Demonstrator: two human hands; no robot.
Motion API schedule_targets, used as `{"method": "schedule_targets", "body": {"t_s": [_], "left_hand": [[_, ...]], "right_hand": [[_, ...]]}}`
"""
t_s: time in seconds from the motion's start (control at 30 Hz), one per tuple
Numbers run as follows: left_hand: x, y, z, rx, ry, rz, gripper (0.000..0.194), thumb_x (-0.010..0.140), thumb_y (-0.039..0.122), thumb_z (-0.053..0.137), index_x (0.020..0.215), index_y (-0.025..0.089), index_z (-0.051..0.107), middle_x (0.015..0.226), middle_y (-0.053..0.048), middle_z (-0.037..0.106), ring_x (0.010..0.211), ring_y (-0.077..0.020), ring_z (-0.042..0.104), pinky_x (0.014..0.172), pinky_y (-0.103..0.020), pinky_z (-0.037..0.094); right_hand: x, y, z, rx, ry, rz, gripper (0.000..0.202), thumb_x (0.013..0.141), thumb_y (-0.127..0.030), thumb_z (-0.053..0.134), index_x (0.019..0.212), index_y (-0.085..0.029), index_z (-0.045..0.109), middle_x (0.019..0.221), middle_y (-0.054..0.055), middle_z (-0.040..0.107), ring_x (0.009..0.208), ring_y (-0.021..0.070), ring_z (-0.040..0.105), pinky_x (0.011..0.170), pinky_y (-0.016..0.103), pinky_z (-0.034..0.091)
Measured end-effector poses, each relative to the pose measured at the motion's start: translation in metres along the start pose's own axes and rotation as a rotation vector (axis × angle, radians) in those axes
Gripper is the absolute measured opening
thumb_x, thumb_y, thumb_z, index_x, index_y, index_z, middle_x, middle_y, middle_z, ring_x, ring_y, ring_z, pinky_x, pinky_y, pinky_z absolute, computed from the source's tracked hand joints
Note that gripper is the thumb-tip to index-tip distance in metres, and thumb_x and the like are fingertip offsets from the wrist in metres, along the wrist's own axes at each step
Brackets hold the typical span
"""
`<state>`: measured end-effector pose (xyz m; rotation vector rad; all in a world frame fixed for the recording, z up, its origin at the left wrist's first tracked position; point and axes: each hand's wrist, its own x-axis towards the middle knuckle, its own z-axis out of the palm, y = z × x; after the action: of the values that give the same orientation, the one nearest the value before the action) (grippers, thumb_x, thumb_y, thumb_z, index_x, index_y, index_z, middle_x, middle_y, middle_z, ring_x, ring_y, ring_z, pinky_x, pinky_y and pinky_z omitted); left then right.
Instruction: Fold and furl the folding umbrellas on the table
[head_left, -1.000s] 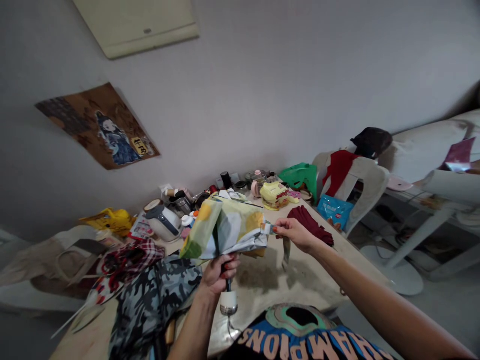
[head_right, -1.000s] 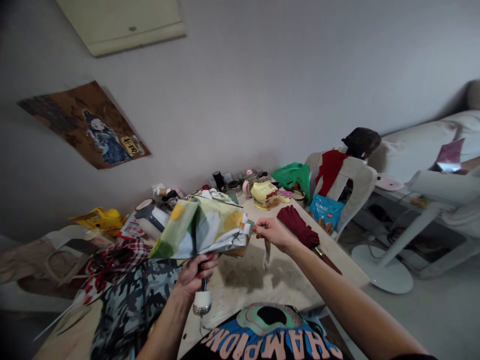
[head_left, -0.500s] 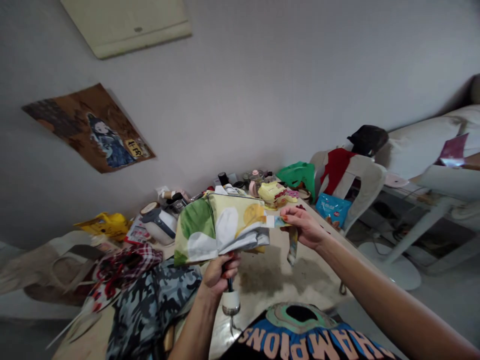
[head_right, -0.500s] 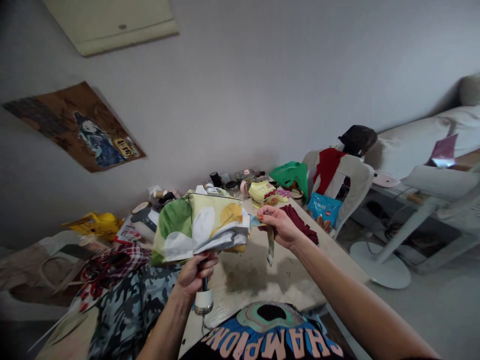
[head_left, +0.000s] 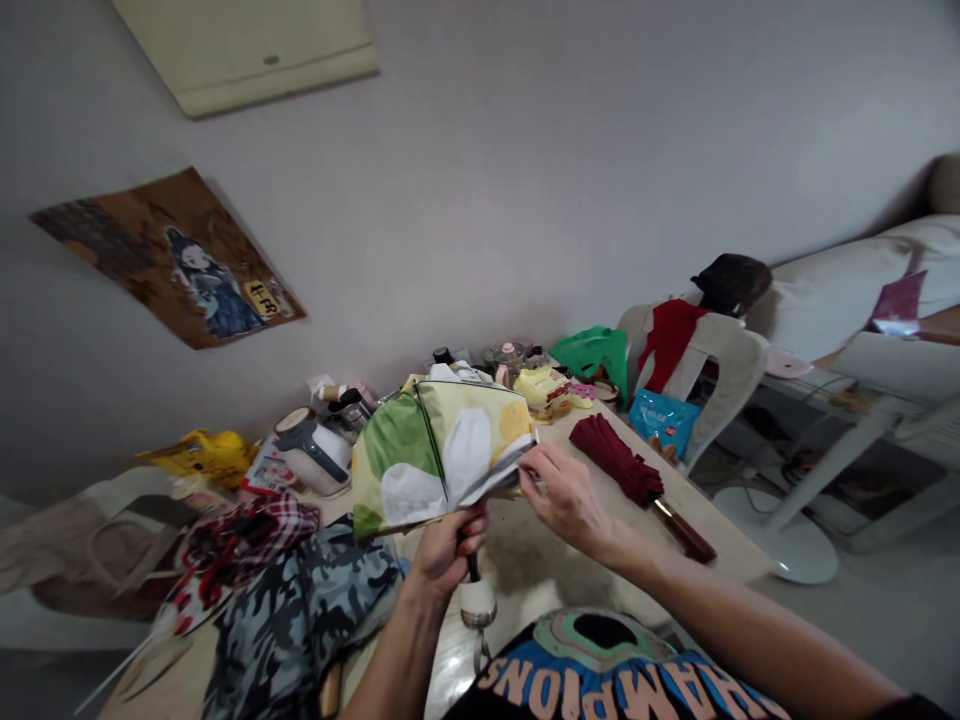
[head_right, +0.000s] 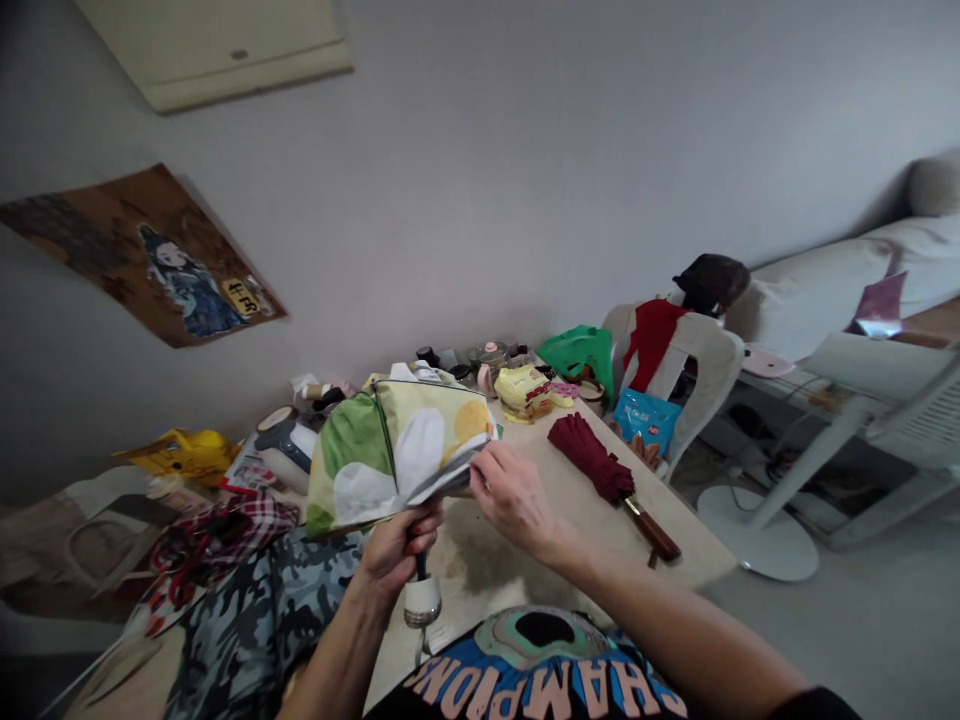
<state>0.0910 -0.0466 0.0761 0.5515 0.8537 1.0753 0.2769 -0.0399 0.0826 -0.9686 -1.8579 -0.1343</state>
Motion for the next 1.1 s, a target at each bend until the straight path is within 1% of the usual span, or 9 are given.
{"method": "schedule_targets", "body": {"t_s": [0.1,0.17,0.33,0.43,0.5,0.67,0.87,1.03,1.1], "left_hand": [[-0.002,0.005,0.003,-0.051,-0.012,0.015,0.041,0.048,0.012,0.080,0.075,0.013,0.049,0.058,0.009,0.034,0.044,0.0021,0.026,0.038,-0.009,0.004],[-0.004,0.008,0.004,-0.089,-0.024,0.029,0.039,0.051,0.010,0.078,0.077,0.014,0.049,0.059,0.009,0.033,0.043,0.0020,0.024,0.038,-0.010,0.003],[-0.005,0.007,0.005,-0.034,0.002,0.075,0.038,0.050,0.013,0.078,0.070,0.014,0.046,0.057,0.010,0.031,0.044,0.0011,0.023,0.038,-0.012,0.004],[-0.006,0.000,0.010,0.054,0.036,0.101,0.044,0.045,0.019,0.082,0.061,0.016,0.041,0.052,0.011,0.028,0.044,0.0006,0.023,0.039,-0.012,0.007],[-0.006,-0.003,0.014,0.086,0.053,0.103,0.045,0.044,0.023,0.082,0.060,0.017,0.040,0.050,0.011,0.026,0.043,0.0002,0.022,0.039,-0.013,0.008],[-0.004,-0.005,0.018,0.061,0.141,0.191,0.047,0.041,0.024,0.082,0.060,0.018,0.039,0.048,0.011,0.029,0.043,-0.0005,0.024,0.040,-0.015,0.008],[-0.003,-0.008,0.013,0.050,0.163,0.222,0.046,0.043,0.024,0.083,0.064,0.017,0.042,0.049,0.010,0.030,0.043,-0.0006,0.025,0.041,-0.015,0.008],[-0.004,-0.013,0.009,0.078,0.131,0.175,0.047,0.042,0.021,0.083,0.058,0.017,0.039,0.048,0.011,0.029,0.042,-0.0003,0.025,0.042,-0.016,0.007],[-0.004,-0.016,0.008,0.095,0.123,0.146,0.047,0.044,0.022,0.083,0.057,0.018,0.038,0.047,0.010,0.029,0.042,-0.0004,0.025,0.042,-0.016,0.007]], "right_hand": [[-0.012,0.000,0.001,-0.062,-0.084,-0.053,0.017,0.089,-0.012,0.046,0.079,-0.020,0.058,0.072,0.005,0.061,0.068,0.0158,0.055,0.061,0.026,0.039],[-0.018,0.002,-0.002,-0.017,-0.127,0.013,0.017,0.086,-0.012,0.047,0.077,-0.020,0.058,0.070,0.004,0.061,0.065,0.0157,0.054,0.060,0.027,0.037],[-0.006,0.001,-0.005,0.436,-0.134,0.543,0.007,0.080,-0.026,0.056,0.075,-0.020,0.057,0.067,0.002,0.059,0.058,0.0138,0.053,0.054,0.026,0.040],[0.010,-0.002,0.001,0.762,-0.216,0.913,0.021,0.075,-0.039,0.059,0.074,-0.018,0.058,0.060,0.000,0.056,0.051,0.0129,0.051,0.044,0.024,0.036],[0.015,-0.005,0.005,0.874,-0.222,1.032,0.019,0.071,-0.036,0.059,0.068,-0.018,0.057,0.054,-0.001,0.053,0.046,0.0104,0.045,0.041,0.022,0.031],[0.007,-0.014,0.006,1.005,-0.049,1.124,0.011,0.063,-0.028,0.059,0.065,-0.019,0.053,0.047,-0.005,0.049,0.042,0.0073,0.038,0.041,0.020,0.027],[0.003,-0.020,-0.006,1.080,0.121,1.060,0.019,0.060,-0.026,0.069,0.071,-0.019,0.055,0.058,-0.005,0.053,0.045,0.0067,0.041,0.043,0.020,0.032],[0.012,-0.014,-0.007,1.413,0.031,1.298,0.024,0.058,-0.029,0.075,0.073,-0.019,0.058,0.066,-0.003,0.059,0.054,0.0087,0.050,0.045,0.019,0.037],[0.016,-0.012,-0.007,1.473,0.006,1.275,0.027,0.056,-0.028,0.078,0.076,-0.019,0.062,0.069,-0.001,0.063,0.059,0.0111,0.054,0.051,0.021,0.043]]}}
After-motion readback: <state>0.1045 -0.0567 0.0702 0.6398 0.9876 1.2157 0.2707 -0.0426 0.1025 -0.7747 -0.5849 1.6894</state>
